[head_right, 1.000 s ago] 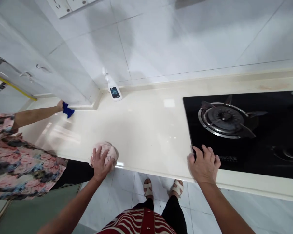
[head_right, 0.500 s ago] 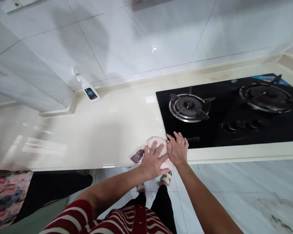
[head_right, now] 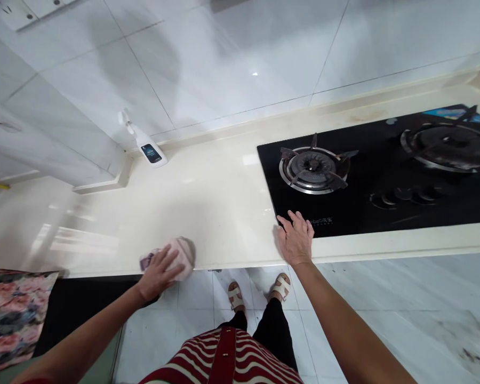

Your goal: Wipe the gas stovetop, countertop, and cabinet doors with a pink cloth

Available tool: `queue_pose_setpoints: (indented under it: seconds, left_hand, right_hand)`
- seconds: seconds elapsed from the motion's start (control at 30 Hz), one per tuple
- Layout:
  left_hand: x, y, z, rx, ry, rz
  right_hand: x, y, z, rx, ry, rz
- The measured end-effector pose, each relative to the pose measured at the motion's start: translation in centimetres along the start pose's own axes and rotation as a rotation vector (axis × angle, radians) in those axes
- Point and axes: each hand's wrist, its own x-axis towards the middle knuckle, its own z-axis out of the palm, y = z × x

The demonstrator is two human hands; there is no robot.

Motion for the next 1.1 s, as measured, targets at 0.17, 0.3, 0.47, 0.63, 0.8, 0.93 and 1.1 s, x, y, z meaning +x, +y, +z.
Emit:
queue_pose_setpoints:
  seconds: [0.17,0.3,0.47,0.63,0.8,0.93,1.1]
  left_hand:
    - [-6.6,-6.8,-0.7,0.035,0.047,-0.218]
    - [-6.6,-4.9,0.3,0.069,0.122,-0.405]
    - [-1.5,2.3,1.5,0.036,0.125,-0.242]
    - [6.5,11.1,2.9,-0.027,0.159,-0.052]
    - [15.4,19.7,2.1,-0.188,0.151,0.175]
    - [19.6,22.9,0.2,-0.346,0.111,0.27]
    - [16.2,18.3,0.3,-0.408,0.215,0.139]
  right_hand:
    - [0.2,-0.6,-0.2,0.01,-0.006,0.022]
    - [0.4,-1.0,-0.3,0.009,0.002,0.055]
    - [0.4,-1.1,-0.4,0.008,-0.002,0.055]
    - [0.5,-1.3,-0.2,0.004,0.008,0.063]
    - [0.5,-0.7,-0.2,-0.001,-0.005,0.049]
    - [0.3,0.0,-0.1,0.014,-0.027,0.025]
    - [0.5,0.4,0.1,0.051,0.0,0.037]
